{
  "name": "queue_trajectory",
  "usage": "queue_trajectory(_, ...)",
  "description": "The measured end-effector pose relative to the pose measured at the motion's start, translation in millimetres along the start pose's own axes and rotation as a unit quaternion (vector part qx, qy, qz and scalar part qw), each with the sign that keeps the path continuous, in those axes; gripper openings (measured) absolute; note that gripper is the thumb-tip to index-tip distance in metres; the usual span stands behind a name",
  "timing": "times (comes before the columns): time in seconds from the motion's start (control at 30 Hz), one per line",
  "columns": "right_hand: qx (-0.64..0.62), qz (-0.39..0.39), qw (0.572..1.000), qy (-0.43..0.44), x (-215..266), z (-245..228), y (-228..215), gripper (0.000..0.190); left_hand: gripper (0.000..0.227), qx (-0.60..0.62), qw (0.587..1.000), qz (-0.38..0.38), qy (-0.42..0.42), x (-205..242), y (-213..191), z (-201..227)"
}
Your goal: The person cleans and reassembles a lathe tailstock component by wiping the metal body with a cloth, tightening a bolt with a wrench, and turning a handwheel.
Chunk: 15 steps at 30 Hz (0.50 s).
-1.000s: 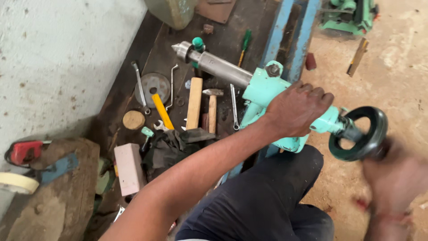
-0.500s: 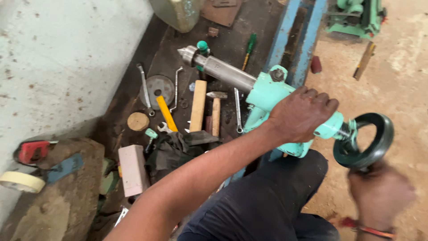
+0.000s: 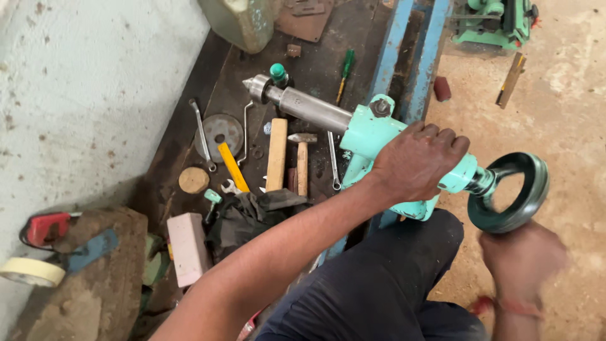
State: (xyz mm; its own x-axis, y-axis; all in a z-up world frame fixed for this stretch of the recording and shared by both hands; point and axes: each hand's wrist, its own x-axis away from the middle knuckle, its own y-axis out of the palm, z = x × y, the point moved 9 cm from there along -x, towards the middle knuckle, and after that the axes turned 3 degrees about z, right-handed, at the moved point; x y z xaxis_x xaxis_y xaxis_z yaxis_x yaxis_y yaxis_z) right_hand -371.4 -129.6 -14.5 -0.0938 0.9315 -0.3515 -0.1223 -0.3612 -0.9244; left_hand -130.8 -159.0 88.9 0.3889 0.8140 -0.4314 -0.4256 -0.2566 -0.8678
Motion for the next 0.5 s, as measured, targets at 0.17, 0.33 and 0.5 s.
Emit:
queue_trajectory(0.17,0.015,0.067,0.993,-0.101,-106.1,4.3,30.9,0.022,0.057,-0.001,1.0,-0.027,-0.009,-1.7,-1.2,0.9)
queue_trajectory(0.33,-0.096,0.042,0.993,-0.044,-63.0,31.5,-29.6,0.02,0.06,-0.009,0.999,-0.031,-0.01,-2.9,1.6,3.2)
queue_trajectory(0.5,0.004,-0.01,1.0,0.025,2.4,2.4,-24.7,0.033,0.065,-0.019,0.999,-0.042,-0.007,-4.1,-4.2,4.2)
